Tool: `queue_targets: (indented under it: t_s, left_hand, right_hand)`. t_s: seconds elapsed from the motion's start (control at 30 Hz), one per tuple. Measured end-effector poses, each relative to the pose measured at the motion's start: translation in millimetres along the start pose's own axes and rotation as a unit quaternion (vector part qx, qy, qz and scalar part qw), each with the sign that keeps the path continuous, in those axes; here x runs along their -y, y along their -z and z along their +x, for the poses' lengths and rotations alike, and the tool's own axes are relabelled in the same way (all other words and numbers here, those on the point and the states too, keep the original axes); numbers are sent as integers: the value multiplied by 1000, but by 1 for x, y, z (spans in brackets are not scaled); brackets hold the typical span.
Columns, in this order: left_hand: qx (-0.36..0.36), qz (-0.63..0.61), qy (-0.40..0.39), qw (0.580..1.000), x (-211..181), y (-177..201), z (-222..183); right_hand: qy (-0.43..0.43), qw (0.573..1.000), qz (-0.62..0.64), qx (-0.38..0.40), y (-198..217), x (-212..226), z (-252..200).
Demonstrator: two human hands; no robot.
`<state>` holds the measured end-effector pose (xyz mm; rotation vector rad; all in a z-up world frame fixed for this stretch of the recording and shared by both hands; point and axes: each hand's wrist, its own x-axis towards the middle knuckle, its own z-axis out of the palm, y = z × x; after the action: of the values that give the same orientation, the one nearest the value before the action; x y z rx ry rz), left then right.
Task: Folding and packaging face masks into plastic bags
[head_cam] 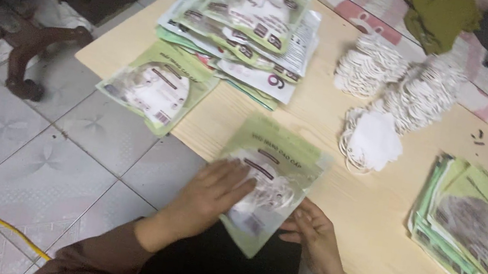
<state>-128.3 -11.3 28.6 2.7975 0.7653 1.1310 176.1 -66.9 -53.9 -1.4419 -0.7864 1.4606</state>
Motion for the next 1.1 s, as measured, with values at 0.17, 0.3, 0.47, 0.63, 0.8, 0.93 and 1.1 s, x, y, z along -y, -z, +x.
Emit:
queue_targets:
  t_s: [0.17,0.3,0.47,0.63,0.8,0.93,1.1]
  left_hand:
    - [-98,195,32,975,65,58,-15]
    - [-31,288,143,946,153,55,-71]
    - [25,309,178,934,194,48,-69]
    - [53,316,165,933,221,46,-60]
    - [148,346,154,913,229,55,-63]
    - [200,380,200,881,207,76,-55]
    - [241,369,371,817,179,77,-64]
  right_hand:
    - [-24,999,-33,-10,-13,37,-10]
    - [-22,999,-16,18,-5,34,-7]
    - [-5,1000,4,29,10,14,1]
    - [4,999,-14,36,7,23,-3]
    - [25,999,12,37,17,5,3]
    - [32,999,8,38,11,15,-4]
    - [30,999,3,32,12,14,-4]
